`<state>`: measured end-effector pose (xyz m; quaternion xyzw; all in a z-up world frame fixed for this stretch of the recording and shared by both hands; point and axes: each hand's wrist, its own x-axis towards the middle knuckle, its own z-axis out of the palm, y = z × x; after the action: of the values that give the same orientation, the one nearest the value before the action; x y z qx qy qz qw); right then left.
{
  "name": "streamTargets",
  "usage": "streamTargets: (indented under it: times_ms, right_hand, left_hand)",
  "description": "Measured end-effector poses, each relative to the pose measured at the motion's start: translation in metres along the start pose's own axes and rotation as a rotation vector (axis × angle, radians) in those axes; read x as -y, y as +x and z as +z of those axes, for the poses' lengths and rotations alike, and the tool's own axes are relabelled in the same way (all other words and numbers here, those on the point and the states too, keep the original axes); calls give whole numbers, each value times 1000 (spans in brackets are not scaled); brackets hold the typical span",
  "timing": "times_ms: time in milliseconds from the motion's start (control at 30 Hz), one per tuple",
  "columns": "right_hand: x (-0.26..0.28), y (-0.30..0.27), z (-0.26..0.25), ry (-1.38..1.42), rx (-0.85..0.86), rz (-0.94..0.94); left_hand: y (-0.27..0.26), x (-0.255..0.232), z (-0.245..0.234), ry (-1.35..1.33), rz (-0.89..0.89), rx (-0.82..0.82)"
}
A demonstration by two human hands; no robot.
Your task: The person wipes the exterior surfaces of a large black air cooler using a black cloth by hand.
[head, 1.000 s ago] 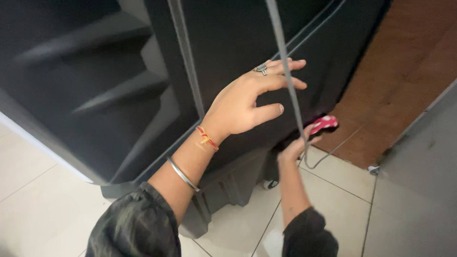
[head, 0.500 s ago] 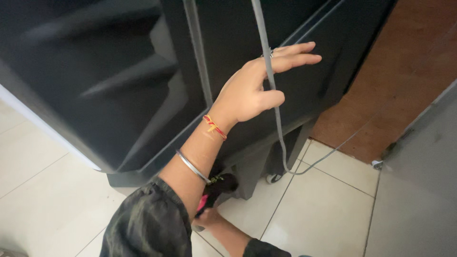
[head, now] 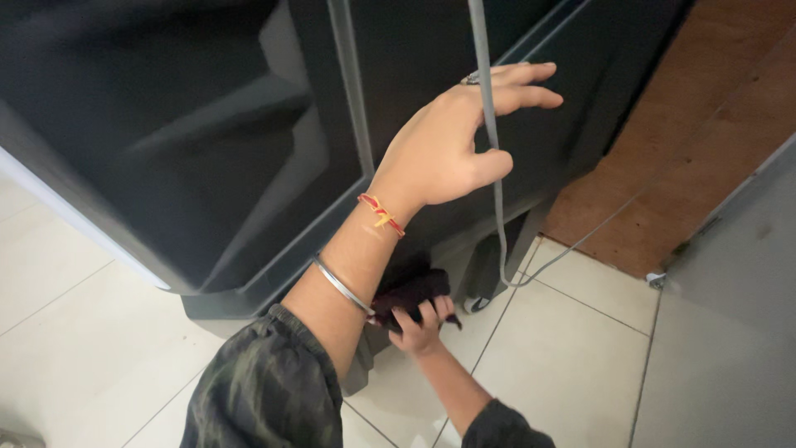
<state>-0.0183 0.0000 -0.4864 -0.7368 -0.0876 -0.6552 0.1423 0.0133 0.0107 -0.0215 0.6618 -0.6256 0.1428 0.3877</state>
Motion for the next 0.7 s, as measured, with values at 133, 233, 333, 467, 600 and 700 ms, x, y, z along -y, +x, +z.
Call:
streamTargets:
  times_ms: [133, 233, 333, 467, 600, 700]
  right_hand:
    - [-34, -45, 4, -20, 277, -120]
    - [-43, -81, -19, -95, 539, -305]
    - [-42, -94, -37, -72, 749, -334]
    - [-37, -60, -25, -9, 380, -215]
    - [-46, -14, -17, -15, 108, 326]
    - [-66, 25, -19, 160, -58, 1050]
  left_hand:
    - [-1, -1, 2, 75, 4, -13]
    - [-2, -4, 5, 132, 14, -28]
    - [-4, -9, 7, 245, 35, -16]
    - [-6, -21, 12, 400, 28, 21]
    - [-7, -23, 16, 400, 2, -13]
    - [-11, -28, 18, 377, -7, -37]
